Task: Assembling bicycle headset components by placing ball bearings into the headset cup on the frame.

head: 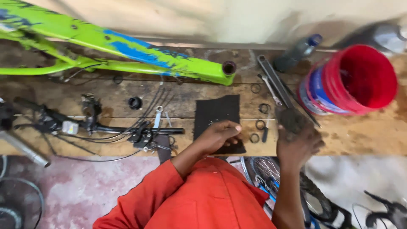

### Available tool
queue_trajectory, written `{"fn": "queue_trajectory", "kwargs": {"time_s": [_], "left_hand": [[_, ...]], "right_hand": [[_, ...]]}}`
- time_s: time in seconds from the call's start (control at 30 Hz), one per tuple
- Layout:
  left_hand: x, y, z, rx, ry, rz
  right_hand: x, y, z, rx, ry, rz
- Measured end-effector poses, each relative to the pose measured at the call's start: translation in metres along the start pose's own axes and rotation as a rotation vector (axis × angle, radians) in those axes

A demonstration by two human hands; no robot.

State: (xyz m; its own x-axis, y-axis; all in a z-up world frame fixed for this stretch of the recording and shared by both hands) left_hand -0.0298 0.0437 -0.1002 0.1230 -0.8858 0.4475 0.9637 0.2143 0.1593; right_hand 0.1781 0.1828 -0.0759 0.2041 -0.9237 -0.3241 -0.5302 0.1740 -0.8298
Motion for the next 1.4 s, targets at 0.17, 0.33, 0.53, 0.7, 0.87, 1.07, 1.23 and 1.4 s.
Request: {"fn": "queue_trajectory", "kwargs": {"time_s": [0.17, 0.33, 0.53, 0.7, 0.87, 1.07, 1.23, 1.4], "left_hand": [[0.015, -0.025, 0.006, 0.017, 0.031, 0.118], [0.038, -0.056, 0.011, 0.053, 0.039, 0.254], [0.072, -0.105, -0.002, 0.093, 0.065, 0.47], [0.104, -0.132, -0.02, 0.135, 0.065, 0.64], [0.122, -0.149, -0.025, 0.165, 0.077, 0.657], [0.143, -0.172, 0.003, 0.049, 0.119, 0.622], [0.142, -0.181, 0.004, -0.03, 0.117, 0.578], [0.111, -0.167, 0.003, -0.016, 0.205, 0.582]], "right_hand": [[0.014, -0.015, -0.087, -0.174, -0.175, 0.073], [0.016, 0.016, -0.115, -0.285, -0.503, 0.039], [0.025, 0.041, -0.159, -0.505, -0.497, -0.494], [0.045, 0.05, -0.203, -0.536, -0.526, -0.775], [0.05, 0.064, -0.227, -0.519, -0.491, -0.844], [0.048, 0.073, -0.245, -0.588, -0.403, -0.748], [0.054, 0.072, -0.25, -0.747, -0.246, -0.655], [0.048, 0.062, -0.234, -0.903, 0.102, -0.727]]}}
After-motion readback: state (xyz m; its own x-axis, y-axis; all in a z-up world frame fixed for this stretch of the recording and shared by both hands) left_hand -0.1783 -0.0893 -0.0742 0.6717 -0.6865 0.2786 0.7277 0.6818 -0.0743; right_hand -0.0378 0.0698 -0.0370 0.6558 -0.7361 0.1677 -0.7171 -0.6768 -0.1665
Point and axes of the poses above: each hand's wrist, its own x-axis away from the middle knuckle, its own y-axis out of the palm, z = x × y, the point moved 2 cm from there along -x, towards the middle knuckle, and after that the axes turned 15 degrees about -x, right-handed, at the moved point
